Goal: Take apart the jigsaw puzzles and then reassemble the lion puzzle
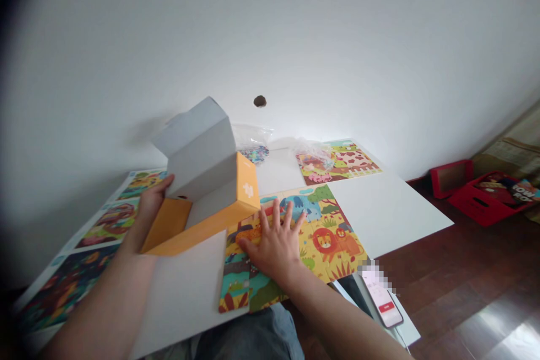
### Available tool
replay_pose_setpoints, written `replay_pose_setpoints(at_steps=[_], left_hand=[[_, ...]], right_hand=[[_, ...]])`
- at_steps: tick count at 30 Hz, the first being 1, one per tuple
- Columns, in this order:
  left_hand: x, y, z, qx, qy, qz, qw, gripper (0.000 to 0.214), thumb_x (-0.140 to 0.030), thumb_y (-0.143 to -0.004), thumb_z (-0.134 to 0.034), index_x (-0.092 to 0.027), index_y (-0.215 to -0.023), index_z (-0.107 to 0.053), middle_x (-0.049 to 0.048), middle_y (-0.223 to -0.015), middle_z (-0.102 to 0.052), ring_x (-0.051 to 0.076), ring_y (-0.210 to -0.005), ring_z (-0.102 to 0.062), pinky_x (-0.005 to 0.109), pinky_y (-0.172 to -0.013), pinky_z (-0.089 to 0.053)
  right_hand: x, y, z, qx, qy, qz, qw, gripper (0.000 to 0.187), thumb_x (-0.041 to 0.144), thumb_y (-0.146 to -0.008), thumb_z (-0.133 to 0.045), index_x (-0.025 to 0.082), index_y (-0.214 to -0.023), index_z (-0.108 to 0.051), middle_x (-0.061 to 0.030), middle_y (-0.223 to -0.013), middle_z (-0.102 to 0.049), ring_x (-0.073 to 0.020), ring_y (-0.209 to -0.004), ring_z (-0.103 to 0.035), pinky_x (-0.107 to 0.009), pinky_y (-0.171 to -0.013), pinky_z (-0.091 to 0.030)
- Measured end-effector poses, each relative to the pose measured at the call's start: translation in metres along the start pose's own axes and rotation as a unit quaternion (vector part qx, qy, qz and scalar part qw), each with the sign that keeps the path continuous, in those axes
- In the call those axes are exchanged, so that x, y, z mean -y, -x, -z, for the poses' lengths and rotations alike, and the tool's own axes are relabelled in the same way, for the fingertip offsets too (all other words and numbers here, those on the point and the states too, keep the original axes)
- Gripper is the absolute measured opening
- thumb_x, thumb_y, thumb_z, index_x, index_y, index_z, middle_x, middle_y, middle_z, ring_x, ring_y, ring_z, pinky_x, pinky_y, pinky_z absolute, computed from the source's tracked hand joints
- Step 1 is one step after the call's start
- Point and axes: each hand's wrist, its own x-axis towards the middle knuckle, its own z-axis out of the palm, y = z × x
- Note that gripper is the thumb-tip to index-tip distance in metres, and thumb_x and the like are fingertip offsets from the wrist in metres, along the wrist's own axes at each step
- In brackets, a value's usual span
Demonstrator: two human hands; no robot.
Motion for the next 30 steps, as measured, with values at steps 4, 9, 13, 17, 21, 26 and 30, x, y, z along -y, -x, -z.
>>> replay_pose_setpoints(at_steps=[4,9,13,17,21,26,30], left_hand=[[0.002,0.005,-0.012,0.025,0.008,-0.112,0.993,0.036,-0.036,-0.073,-0.072,-0.016,-0.102,-0.062,-0.0040,-0.071,-0.066,0.008,-0.049,-0.054,0.021,-0.050,-0.049],[0.007,-0.010,-0.045,-0.003,-0.109,-0.202,0.973,0.043,-0.043,-0.061,-0.079,-0.014,-0.089,-0.063,-0.0042,-0.066,-0.060,0.008,-0.048,-0.048,0.021,-0.045,-0.045],[0.016,-0.031,-0.085,0.043,-0.161,-0.231,0.959,0.044,-0.053,-0.059,-0.076,-0.015,-0.075,-0.060,-0.0031,-0.063,-0.057,0.010,-0.055,-0.050,0.019,-0.047,-0.042],[0.024,-0.045,-0.107,0.031,-0.184,-0.235,0.954,0.041,-0.054,-0.063,-0.072,-0.016,-0.074,-0.059,-0.0017,-0.063,-0.057,0.012,-0.055,-0.052,0.023,-0.049,-0.044],[0.026,-0.042,-0.096,-0.030,-0.220,-0.248,0.943,0.037,-0.043,-0.069,-0.070,-0.017,-0.095,-0.062,0.0049,-0.084,-0.065,0.017,-0.073,-0.061,0.029,-0.064,-0.050],[0.029,-0.006,-0.056,-0.133,-0.323,-0.333,0.876,0.035,-0.044,-0.073,-0.068,-0.021,-0.099,-0.060,0.0021,-0.087,-0.059,0.018,-0.079,-0.056,0.031,-0.074,-0.046],[0.039,0.025,-0.026,0.011,-0.454,-0.401,0.795,0.025,-0.044,-0.081,-0.060,-0.020,-0.076,-0.057,-0.0028,-0.067,-0.054,0.013,-0.063,-0.050,0.024,-0.062,-0.039]], right_hand=[[0.019,-0.001,-0.004,0.001,-0.032,-0.005,0.999,0.088,0.081,-0.084,-0.024,0.028,-0.154,-0.027,-0.0112,-0.163,-0.013,-0.0465,-0.146,-0.002,-0.074,-0.106,0.007],[0.020,-0.009,-0.011,0.022,-0.049,-0.043,0.998,0.090,0.076,-0.088,-0.021,0.016,-0.155,-0.024,-0.0163,-0.162,-0.010,-0.0450,-0.147,0.000,-0.073,-0.107,0.008],[0.018,-0.012,-0.017,0.042,-0.052,-0.031,0.997,0.092,0.076,-0.086,-0.029,0.013,-0.154,-0.027,-0.0174,-0.162,-0.007,-0.0463,-0.146,0.003,-0.074,-0.107,0.007],[0.023,-0.008,-0.013,0.051,-0.047,-0.002,0.998,0.089,0.071,-0.084,-0.044,0.017,-0.153,-0.031,-0.0191,-0.162,-0.009,-0.0499,-0.145,-0.001,-0.078,-0.104,0.002],[0.022,-0.022,0.010,0.032,-0.050,0.040,0.997,0.074,0.059,-0.079,-0.062,0.015,-0.138,-0.052,-0.0245,-0.148,-0.041,-0.0484,-0.136,-0.034,-0.069,-0.103,-0.028],[0.013,-0.076,0.024,0.036,-0.103,0.209,0.972,0.025,0.028,-0.088,-0.053,0.018,-0.103,-0.070,-0.0127,-0.104,-0.070,-0.0267,-0.101,-0.063,-0.037,-0.089,-0.047],[0.015,-0.102,0.006,0.011,-0.147,0.286,0.947,0.030,0.021,-0.084,-0.055,0.019,-0.111,-0.068,-0.0088,-0.110,-0.070,-0.0233,-0.104,-0.061,-0.032,-0.090,-0.045]])
